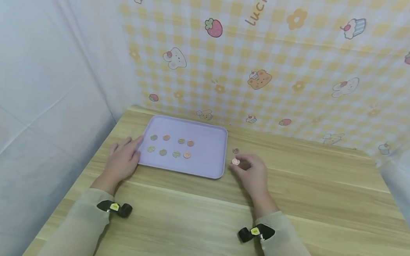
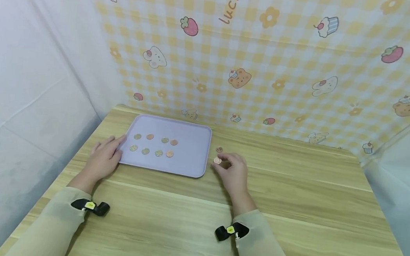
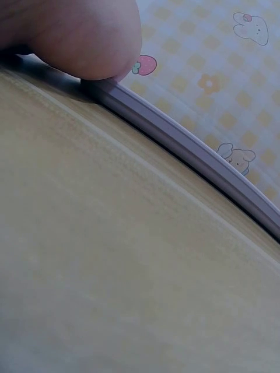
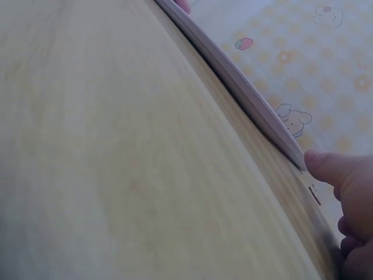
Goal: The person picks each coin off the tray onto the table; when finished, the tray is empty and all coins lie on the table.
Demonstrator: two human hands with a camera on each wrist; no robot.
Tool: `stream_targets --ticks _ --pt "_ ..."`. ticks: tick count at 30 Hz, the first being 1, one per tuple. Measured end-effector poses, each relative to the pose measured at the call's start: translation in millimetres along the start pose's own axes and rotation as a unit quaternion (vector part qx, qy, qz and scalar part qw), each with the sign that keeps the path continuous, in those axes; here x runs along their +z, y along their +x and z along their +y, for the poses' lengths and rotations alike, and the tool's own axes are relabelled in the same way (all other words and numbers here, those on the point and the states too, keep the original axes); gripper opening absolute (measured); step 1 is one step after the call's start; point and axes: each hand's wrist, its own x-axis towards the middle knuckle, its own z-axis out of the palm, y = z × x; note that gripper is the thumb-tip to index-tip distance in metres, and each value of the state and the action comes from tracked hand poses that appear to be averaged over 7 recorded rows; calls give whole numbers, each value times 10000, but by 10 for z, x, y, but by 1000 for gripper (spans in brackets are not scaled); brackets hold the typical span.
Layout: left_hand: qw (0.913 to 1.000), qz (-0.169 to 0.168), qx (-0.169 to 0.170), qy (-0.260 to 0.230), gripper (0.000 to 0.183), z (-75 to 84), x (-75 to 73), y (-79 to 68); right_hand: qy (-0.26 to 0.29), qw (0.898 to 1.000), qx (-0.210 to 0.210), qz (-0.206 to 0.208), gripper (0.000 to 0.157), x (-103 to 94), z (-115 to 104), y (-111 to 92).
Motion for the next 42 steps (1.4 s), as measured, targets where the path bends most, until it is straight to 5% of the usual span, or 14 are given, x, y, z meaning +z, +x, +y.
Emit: stream_targets --ticks 9,19,42 --pt "10000 -48 -29 -17 55 10 12 4 -769 9964 70 -348 33 -24 23 24" --pt "10000 -58 -64 -3 56 5 17 -1 -942 9931 83 -689 22 -22 -6 56" --pt "10000 35 -60 -5 57 -20 37 12 -1071 9916 -478 -554 21 5 9 11"
